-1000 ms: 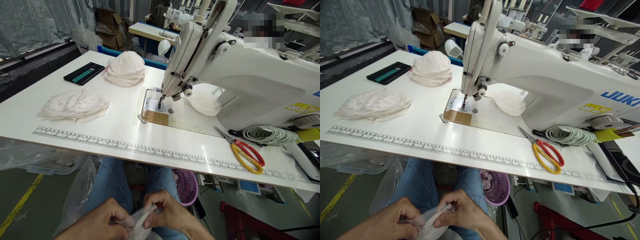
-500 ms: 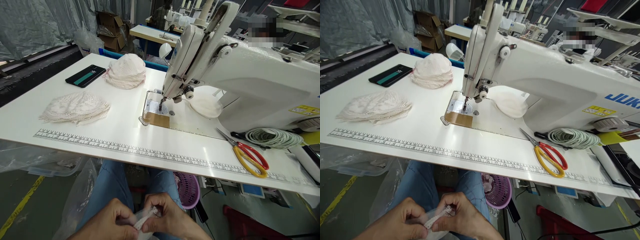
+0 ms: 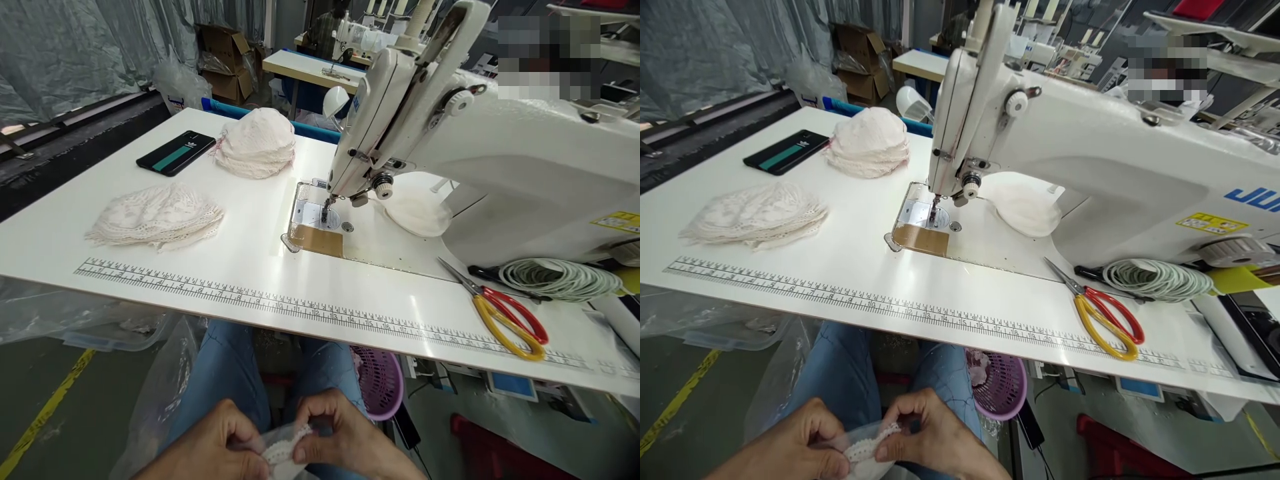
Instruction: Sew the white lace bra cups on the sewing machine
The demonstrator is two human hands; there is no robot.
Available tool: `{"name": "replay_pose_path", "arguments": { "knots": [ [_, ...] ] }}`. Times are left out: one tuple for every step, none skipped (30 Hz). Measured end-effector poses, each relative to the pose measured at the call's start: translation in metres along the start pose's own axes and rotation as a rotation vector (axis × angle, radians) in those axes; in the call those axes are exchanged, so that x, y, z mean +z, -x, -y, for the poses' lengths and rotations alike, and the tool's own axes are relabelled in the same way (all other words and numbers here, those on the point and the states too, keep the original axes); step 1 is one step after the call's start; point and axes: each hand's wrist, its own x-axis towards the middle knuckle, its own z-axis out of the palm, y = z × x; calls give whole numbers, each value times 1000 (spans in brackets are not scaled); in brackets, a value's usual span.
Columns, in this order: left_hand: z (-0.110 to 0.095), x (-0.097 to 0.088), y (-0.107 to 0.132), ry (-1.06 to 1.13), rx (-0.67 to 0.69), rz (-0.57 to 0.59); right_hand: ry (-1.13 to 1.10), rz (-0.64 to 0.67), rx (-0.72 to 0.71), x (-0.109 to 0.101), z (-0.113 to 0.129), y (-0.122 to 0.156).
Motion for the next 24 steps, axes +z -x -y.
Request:
{"name": "replay_pose_path", "arguments": {
  "knots": [
    [1,0,1,-5,2,2,34,-4,-14,0,1,1],
    [3,-1,1,-6,10,4,65,-6,-24,0,2,1],
    [5,-1,1,-9,17,7,89,-8,-28,1,3,2],
    [7,-2,2,-10,19,4,108,-14,-31,2,3,2],
    [9,-2,2,-11,13,-3,120,-23,-31,3,3,2],
    [11,-2,3,-14,2,-10,131,-29,-34,4,2,2],
    [12,-3,3,-16,-11,-16,141,-31,-41,5,1,2],
    [14,-3,4,-14,-26,-17,149,-30,-50,6,0,1],
    [15,-3,4,-6,-34,-12,159,-30,-62,6,-2,1],
    [14,-3,5,5,-35,7,172,-28,-69,7,-3,1],
    [13,-3,5,15,-27,27,189,-30,-70,8,-4,0],
    [11,-3,5,21,-12,45,207,-37,-65,9,-4,0],
    [9,-2,5,25,6,63,223,-51,-55,10,-4,0],
    [6,-1,4,23,21,73,237,-68,-43,11,-4,0],
    [4,0,4,19,32,71,249,-77,-31,11,-3,1],
    [2,1,3,12,37,57,258,-81,-20,12,-2,2],
    [1,3,2,3,39,38,272,-78,-12,12,-2,4],
    [2,4,1,-3,36,22,289,-73,-1,12,-2,6],
    [3,5,0,-11,32,5,308,-78,8,12,-2,8],
    [6,6,-1,-19,27,-12,325,-96,13,12,-4,10],
    [8,7,-2,-27,21,-21,337,-121,8,11,-5,11],
    [11,7,-2,-32,15,-26,344,-140,-5,10,-7,12],
    [13,7,-2,-34,10,-25,346,-138,-28,10,-9,12],
    [15,7,-2,-35,10,-28,344,-125,-59,10,-10,12]
  ]
}}
